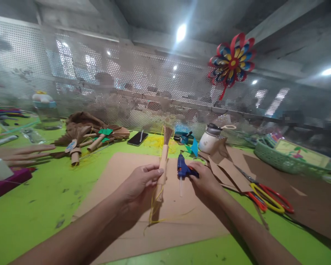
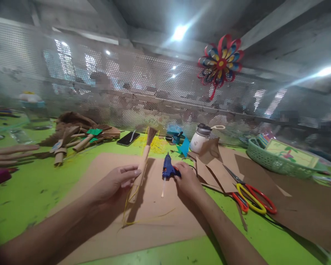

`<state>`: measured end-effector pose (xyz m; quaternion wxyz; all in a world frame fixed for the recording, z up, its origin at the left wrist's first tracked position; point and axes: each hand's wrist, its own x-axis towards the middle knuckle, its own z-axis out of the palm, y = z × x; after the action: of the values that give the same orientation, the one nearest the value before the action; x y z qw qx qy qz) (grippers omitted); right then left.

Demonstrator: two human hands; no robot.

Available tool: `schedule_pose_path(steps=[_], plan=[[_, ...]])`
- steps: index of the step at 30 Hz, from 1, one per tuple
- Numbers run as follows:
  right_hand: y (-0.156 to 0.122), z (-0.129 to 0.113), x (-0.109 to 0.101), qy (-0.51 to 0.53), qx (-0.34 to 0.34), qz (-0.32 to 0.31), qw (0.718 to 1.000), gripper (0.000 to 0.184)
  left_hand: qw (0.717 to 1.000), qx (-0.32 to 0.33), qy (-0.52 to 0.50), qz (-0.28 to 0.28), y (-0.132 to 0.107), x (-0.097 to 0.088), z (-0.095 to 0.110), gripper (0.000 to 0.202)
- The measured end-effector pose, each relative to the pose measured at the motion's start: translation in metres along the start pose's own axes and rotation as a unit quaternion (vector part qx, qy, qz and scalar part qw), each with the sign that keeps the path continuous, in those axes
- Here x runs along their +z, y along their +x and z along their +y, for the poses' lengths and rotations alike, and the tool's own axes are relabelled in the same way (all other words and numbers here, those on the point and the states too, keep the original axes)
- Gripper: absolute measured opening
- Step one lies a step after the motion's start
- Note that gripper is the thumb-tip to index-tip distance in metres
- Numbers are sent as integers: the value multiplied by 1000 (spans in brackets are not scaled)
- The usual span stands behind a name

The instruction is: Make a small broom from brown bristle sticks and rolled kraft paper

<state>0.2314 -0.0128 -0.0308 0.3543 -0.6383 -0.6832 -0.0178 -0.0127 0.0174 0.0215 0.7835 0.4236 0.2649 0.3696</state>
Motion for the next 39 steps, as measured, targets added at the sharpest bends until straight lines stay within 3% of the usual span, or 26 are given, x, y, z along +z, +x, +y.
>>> schedule_pose_path(steps=[3,5,8,12,19,23,33,39], plan=[[-8,-27,-9,-2,5,38,999,25,1000,0,-7,-8,-1,0,-1,19],[-14,-54,-16,22,-5,31,999,14,1000,7,-14,-27,-1,-1,-1,19],[-19,-97,-26,161,29,-81,983,18,998,24,7,-51,-2,-3,-1,20],[-18,-130,-27,225,62,-143,962,21,995,54,18,-86,-4,-3,1,20],[-17,-134,-3,313,97,-83,941,18,993,71,17,-94,-5,-3,-2,17],[-21,-133,2,352,114,-83,925,20,991,68,36,-107,-3,-5,-3,16],[-25,-125,-7,297,68,-85,949,14,994,14,-2,-107,-2,-4,-3,17],[-26,-122,-8,259,20,-88,962,15,997,21,-3,-78,-2,-4,-3,22]])
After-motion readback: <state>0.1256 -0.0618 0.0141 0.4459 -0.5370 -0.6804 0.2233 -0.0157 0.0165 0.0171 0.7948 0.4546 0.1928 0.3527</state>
